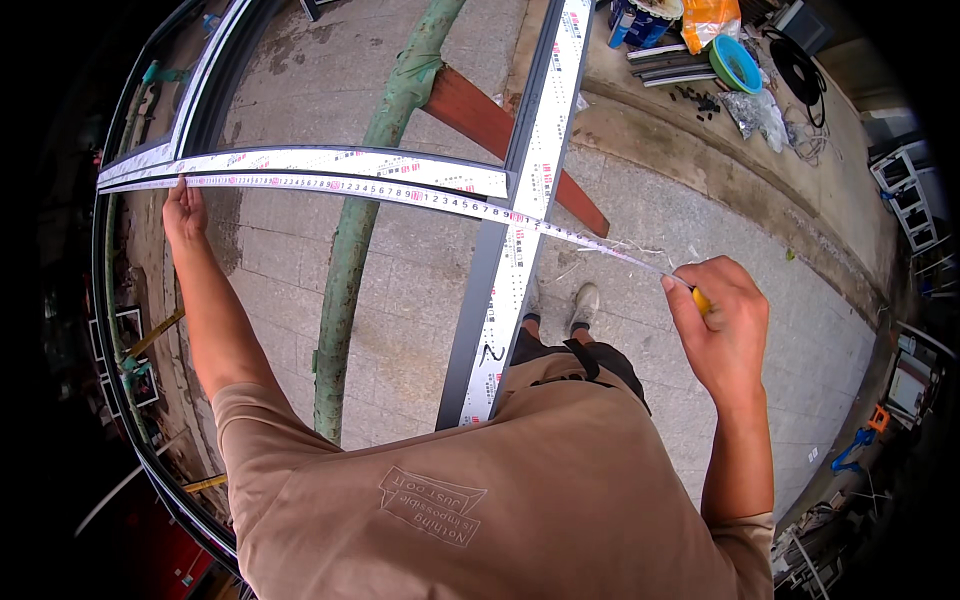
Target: The person cuts a metal profile using a miter saw, carries it over to a large window frame structure assembly, and measures the dimensions of the structural frames using a measuring tape.
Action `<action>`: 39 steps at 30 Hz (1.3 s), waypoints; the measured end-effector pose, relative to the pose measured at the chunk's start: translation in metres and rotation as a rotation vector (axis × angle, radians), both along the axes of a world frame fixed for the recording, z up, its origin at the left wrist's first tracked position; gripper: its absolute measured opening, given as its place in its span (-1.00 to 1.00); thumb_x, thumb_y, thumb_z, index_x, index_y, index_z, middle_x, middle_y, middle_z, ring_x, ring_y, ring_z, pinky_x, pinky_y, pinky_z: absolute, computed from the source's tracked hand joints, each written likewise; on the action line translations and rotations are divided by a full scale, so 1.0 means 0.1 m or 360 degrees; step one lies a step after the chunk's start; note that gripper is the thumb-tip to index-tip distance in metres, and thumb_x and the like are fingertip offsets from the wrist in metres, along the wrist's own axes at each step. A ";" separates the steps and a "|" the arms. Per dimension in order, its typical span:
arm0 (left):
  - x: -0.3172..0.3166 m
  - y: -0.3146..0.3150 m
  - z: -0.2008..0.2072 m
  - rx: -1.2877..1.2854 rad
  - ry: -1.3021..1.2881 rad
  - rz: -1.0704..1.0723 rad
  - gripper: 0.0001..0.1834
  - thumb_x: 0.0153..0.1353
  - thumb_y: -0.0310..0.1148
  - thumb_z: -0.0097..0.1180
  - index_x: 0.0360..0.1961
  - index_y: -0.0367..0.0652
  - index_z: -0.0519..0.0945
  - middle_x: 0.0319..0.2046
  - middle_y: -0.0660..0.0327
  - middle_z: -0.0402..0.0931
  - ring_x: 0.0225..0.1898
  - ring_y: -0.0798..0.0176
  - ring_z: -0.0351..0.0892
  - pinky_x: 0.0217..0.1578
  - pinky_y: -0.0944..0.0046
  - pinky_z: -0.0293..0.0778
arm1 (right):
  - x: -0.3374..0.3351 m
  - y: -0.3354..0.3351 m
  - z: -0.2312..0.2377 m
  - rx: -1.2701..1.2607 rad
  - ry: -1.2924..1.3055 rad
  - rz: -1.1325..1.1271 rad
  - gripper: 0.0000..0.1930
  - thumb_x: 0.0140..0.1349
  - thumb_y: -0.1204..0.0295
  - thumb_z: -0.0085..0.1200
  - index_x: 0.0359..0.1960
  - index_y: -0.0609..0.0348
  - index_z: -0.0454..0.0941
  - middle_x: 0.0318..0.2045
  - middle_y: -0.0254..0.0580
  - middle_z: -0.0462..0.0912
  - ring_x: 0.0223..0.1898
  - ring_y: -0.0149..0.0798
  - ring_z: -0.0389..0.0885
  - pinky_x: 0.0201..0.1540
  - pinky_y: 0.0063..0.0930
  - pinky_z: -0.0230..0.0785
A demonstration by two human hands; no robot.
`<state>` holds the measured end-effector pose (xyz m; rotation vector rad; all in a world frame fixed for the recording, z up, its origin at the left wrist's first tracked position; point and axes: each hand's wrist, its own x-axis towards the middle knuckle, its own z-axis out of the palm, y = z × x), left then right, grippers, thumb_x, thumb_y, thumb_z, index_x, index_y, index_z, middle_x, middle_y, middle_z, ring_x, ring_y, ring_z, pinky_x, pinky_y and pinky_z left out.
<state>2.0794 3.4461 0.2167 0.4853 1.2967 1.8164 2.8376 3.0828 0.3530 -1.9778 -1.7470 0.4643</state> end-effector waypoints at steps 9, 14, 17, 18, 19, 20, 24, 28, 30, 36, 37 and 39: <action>-0.01 0.01 0.00 0.0018 -0.0027 -0.0048 -0.64 0.50 -0.62 0.07 0.27 -0.41 0.46 0.17 -0.04 0.62 0.25 0.02 0.66 0.33 0.14 0.63 | 0.00 0.00 -0.01 -0.0006 0.0004 -0.0009 -0.91 0.25 0.53 0.38 -0.29 0.30 0.75 -0.39 -0.04 0.72 -0.34 -0.03 0.69 -0.22 -0.25 0.52; -0.03 0.00 0.00 0.0013 -0.0014 -0.0021 -0.61 0.50 -0.62 0.07 0.31 -0.42 0.45 0.19 -0.04 0.61 0.26 0.01 0.65 0.35 0.13 0.61 | 0.02 0.00 -0.01 -0.0006 0.0001 -0.0002 -0.92 0.25 0.54 0.38 -0.29 0.30 0.75 -0.38 -0.04 0.72 -0.34 -0.03 0.69 -0.22 -0.25 0.53; -0.05 0.01 -0.01 0.0002 -0.0021 -0.0022 -0.61 0.50 -0.62 0.07 0.30 -0.43 0.46 0.18 -0.05 0.62 0.26 0.02 0.65 0.35 0.13 0.61 | 0.01 0.00 0.00 -0.0003 -0.0005 0.0005 -0.92 0.25 0.54 0.38 -0.29 0.30 0.75 -0.38 -0.05 0.72 -0.34 -0.03 0.69 -0.22 -0.25 0.52; -0.06 0.01 -0.01 -0.0003 -0.0022 -0.0025 -0.62 0.50 -0.62 0.06 0.30 -0.43 0.46 0.18 -0.05 0.62 0.26 0.02 0.65 0.34 0.13 0.61 | 0.02 0.00 0.00 -0.0002 -0.0007 0.0007 -0.92 0.25 0.54 0.38 -0.29 0.30 0.75 -0.38 -0.05 0.71 -0.34 -0.03 0.69 -0.22 -0.25 0.52; -0.06 0.01 -0.01 0.0002 -0.0038 -0.0033 -0.62 0.49 -0.64 0.07 0.29 -0.43 0.48 0.18 -0.06 0.63 0.25 0.01 0.66 0.33 0.11 0.62 | 0.02 0.00 0.00 -0.0002 -0.0010 0.0009 -0.92 0.25 0.54 0.38 -0.29 0.30 0.75 -0.39 -0.05 0.71 -0.34 -0.03 0.69 -0.22 -0.25 0.52; -0.06 0.01 -0.01 0.0008 -0.0054 -0.0041 -0.62 0.49 -0.65 0.07 0.29 -0.43 0.49 0.18 -0.07 0.64 0.25 0.00 0.67 0.33 0.10 0.64 | 0.02 0.00 0.00 -0.0005 -0.0006 0.0002 -0.92 0.25 0.54 0.38 -0.29 0.30 0.75 -0.39 -0.05 0.71 -0.34 -0.03 0.69 -0.22 -0.25 0.52; -0.06 0.01 0.00 0.0006 -0.0064 -0.0048 -0.63 0.48 -0.65 0.09 0.28 -0.42 0.51 0.18 -0.06 0.66 0.25 -0.01 0.67 0.32 0.11 0.64 | 0.01 0.00 0.01 -0.0002 -0.0007 -0.0002 -0.91 0.25 0.53 0.38 -0.28 0.30 0.75 -0.39 -0.05 0.71 -0.34 -0.03 0.68 -0.23 -0.25 0.52; -0.08 0.01 0.00 -0.0012 -0.0067 -0.0033 -0.63 0.47 -0.64 0.11 0.27 -0.41 0.52 0.18 -0.05 0.66 0.24 0.01 0.67 0.31 0.12 0.63 | 0.02 0.00 -0.01 0.0001 0.0006 0.0004 -0.91 0.25 0.53 0.39 -0.28 0.29 0.75 -0.39 -0.05 0.71 -0.34 -0.04 0.69 -0.23 -0.26 0.52; -0.06 0.02 0.01 -0.0016 -0.0067 -0.0025 -0.63 0.47 -0.64 0.12 0.27 -0.40 0.53 0.18 -0.04 0.67 0.24 0.02 0.68 0.31 0.13 0.64 | 0.02 0.00 -0.01 0.0002 0.0008 0.0002 -0.92 0.25 0.53 0.39 -0.28 0.29 0.76 -0.39 -0.05 0.71 -0.34 -0.04 0.69 -0.23 -0.26 0.52; -0.08 0.02 0.00 -0.0004 -0.0078 -0.0040 -0.64 0.47 -0.64 0.12 0.26 -0.39 0.53 0.17 -0.04 0.67 0.23 0.02 0.68 0.30 0.13 0.65 | 0.02 0.00 -0.02 0.0007 0.0001 0.0008 -0.91 0.26 0.52 0.38 -0.28 0.29 0.76 -0.39 -0.05 0.71 -0.35 -0.04 0.69 -0.24 -0.25 0.52; -0.10 0.02 0.00 0.0001 -0.0079 -0.0041 -0.64 0.47 -0.64 0.12 0.26 -0.39 0.53 0.17 -0.04 0.67 0.23 0.02 0.68 0.30 0.12 0.64 | 0.02 0.00 -0.02 0.0009 0.0005 0.0007 -0.91 0.26 0.52 0.38 -0.28 0.29 0.76 -0.39 -0.05 0.71 -0.35 -0.04 0.69 -0.24 -0.25 0.52; -0.11 0.02 -0.01 0.0008 -0.0085 -0.0044 -0.64 0.47 -0.64 0.11 0.25 -0.39 0.53 0.17 -0.04 0.67 0.23 0.01 0.68 0.31 0.11 0.64 | 0.01 0.01 -0.01 0.0001 0.0009 -0.0001 -0.91 0.27 0.52 0.38 -0.29 0.29 0.76 -0.39 -0.05 0.71 -0.35 -0.03 0.68 -0.24 -0.25 0.52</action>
